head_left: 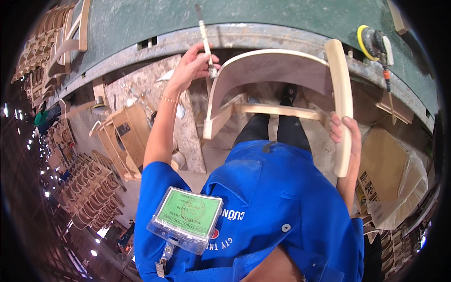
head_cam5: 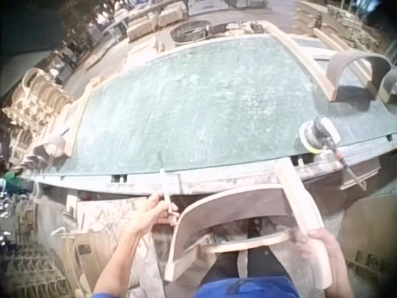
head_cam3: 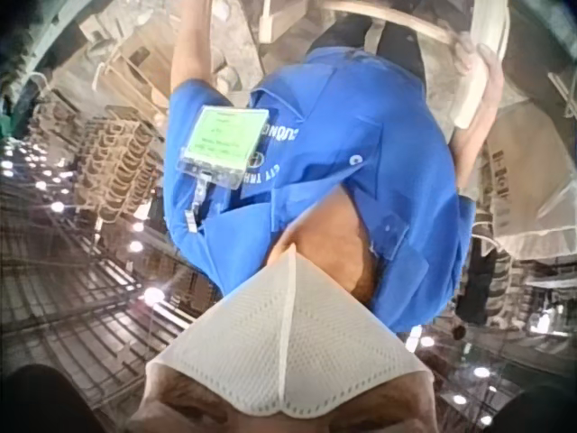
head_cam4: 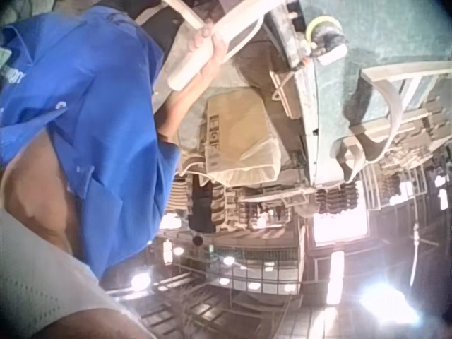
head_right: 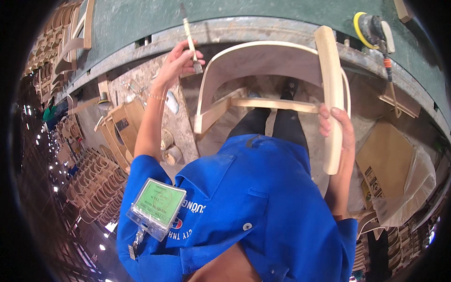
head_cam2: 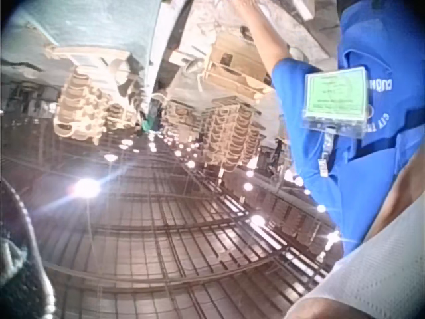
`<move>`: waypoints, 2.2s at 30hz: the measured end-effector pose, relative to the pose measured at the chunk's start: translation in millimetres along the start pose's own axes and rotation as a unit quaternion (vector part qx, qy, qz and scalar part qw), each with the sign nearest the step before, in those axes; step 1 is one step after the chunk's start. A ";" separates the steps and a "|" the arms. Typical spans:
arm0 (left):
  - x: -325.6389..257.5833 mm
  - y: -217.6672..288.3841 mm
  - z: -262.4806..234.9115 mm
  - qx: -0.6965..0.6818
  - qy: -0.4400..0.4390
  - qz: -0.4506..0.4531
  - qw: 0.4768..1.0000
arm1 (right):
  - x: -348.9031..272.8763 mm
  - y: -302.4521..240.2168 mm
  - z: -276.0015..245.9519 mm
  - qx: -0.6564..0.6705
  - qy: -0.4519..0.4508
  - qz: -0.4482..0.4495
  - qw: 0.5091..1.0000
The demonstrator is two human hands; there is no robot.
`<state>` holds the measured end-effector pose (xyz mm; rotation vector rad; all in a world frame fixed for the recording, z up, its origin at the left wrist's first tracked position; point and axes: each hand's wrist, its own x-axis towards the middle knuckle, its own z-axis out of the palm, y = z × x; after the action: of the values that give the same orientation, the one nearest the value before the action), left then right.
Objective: The person sands curved wooden chair parts using a handheld orbital sander. They repeatedly pick up pieces from a workbench, sand both sides, flip the parts, and place them back on the bench.
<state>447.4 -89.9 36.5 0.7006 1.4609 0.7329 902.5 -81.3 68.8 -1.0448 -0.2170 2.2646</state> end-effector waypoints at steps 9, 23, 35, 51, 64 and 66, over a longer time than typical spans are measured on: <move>-106.6 -117.2 -11.2 -0.097 0.029 0.035 0.994 | -20.1 41.8 31.9 -0.066 -0.029 -0.035 0.997; -107.7 -147.3 -9.5 -0.066 -0.040 0.079 0.994 | -45.2 57.9 45.4 -0.119 0.007 -0.090 0.989; -101.7 -151.2 -10.4 -0.117 -0.044 0.102 0.987 | -53.1 74.7 59.5 -0.144 0.016 -0.119 0.982; -105.8 -156.6 -12.5 -0.078 -0.041 0.105 0.991 | -51.2 82.3 56.4 -0.178 0.076 -0.126 0.973; -106.8 -154.1 -7.7 -0.082 -0.026 0.119 0.989 | -45.7 85.9 61.7 -0.245 0.080 -0.097 0.961; -108.0 -154.4 -8.6 -0.088 -0.022 0.116 0.989 | -42.2 86.6 61.7 -0.265 0.082 -0.085 0.957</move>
<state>442.9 -269.6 -20.3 0.7525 1.2687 1.0079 836.9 -168.5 103.0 -1.4136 -0.8442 1.9913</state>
